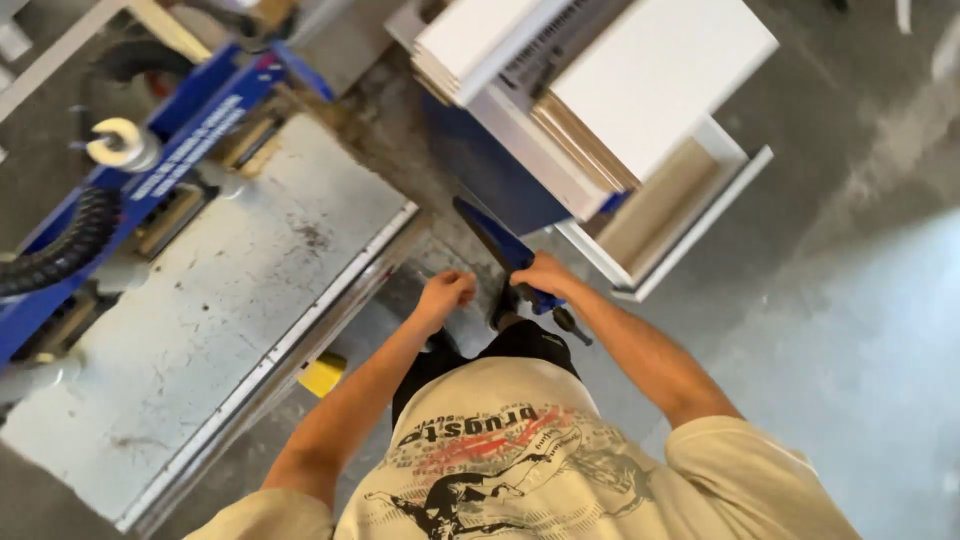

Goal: The person operates a blue edge banding machine to process a white rectangular board, then moves to a desk to interact with a computer keyboard and monitor. They return to the machine area to open drawers, retrieve a blue plastic tool and a wooden stick, and place them into a drawer.

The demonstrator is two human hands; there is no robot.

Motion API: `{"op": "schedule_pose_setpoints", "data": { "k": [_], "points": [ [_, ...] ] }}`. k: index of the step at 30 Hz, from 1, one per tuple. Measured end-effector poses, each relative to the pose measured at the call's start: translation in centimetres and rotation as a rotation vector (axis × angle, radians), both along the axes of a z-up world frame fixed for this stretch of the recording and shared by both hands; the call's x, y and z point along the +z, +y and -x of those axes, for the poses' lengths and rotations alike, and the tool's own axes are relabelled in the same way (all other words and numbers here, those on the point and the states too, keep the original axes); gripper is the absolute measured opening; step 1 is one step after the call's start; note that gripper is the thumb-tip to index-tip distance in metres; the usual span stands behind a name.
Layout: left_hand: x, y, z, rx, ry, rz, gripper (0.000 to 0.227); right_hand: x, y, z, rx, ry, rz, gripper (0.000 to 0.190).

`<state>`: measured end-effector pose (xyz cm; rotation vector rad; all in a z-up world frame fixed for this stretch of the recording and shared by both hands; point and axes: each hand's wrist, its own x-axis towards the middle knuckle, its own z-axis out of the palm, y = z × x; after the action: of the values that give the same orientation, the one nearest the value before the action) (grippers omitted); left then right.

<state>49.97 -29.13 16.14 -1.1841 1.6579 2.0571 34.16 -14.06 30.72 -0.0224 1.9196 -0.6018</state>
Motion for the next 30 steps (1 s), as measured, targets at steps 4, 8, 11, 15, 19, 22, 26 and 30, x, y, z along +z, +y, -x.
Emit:
{"op": "schedule_pose_setpoints", "data": {
  "k": [4, 8, 11, 15, 19, 22, 26, 30],
  "points": [
    [-2.9, 5.6, 0.1, -0.139, -0.058, -0.045, 0.037, 1.6, 8.8, -2.2, 0.061, 0.046, 0.003, 0.094],
    [-0.4, 13.4, 1.4, -0.355, -0.051, -0.058, 0.038, -2.7, 19.4, -3.1, 0.032, 0.093, -0.026, 0.098],
    [2.7, 21.2, 2.9, -0.736, -0.084, 0.108, 0.055, 0.9, 26.1, -2.8, -0.223, 0.068, 0.052, 0.093],
    [-2.0, 31.0, 5.3, -0.585, -0.159, -0.267, 0.045, 0.9, 33.4, 0.5, -0.440, 0.111, 0.156, 0.086],
    [-1.6, 38.5, 8.7, -0.498, -0.392, -0.553, 0.085, -7.2, 38.5, 7.2, -0.696, 0.219, 0.425, 0.074],
    [-5.6, 41.1, 11.2, -0.065, -0.306, -0.744, 0.054, -8.0, 39.0, 12.8, -0.776, 0.142, 0.534, 0.082],
    [-8.8, 38.6, 16.4, 0.486, -0.088, -0.542, 0.041, -10.7, 37.7, 19.8, -0.758, 0.030, 0.441, 0.093],
    [-11.1, 36.7, 21.5, 0.490, -0.032, -0.334, 0.039, -14.2, 34.1, 23.5, -0.742, 0.066, 0.363, 0.099]
  ]
}}
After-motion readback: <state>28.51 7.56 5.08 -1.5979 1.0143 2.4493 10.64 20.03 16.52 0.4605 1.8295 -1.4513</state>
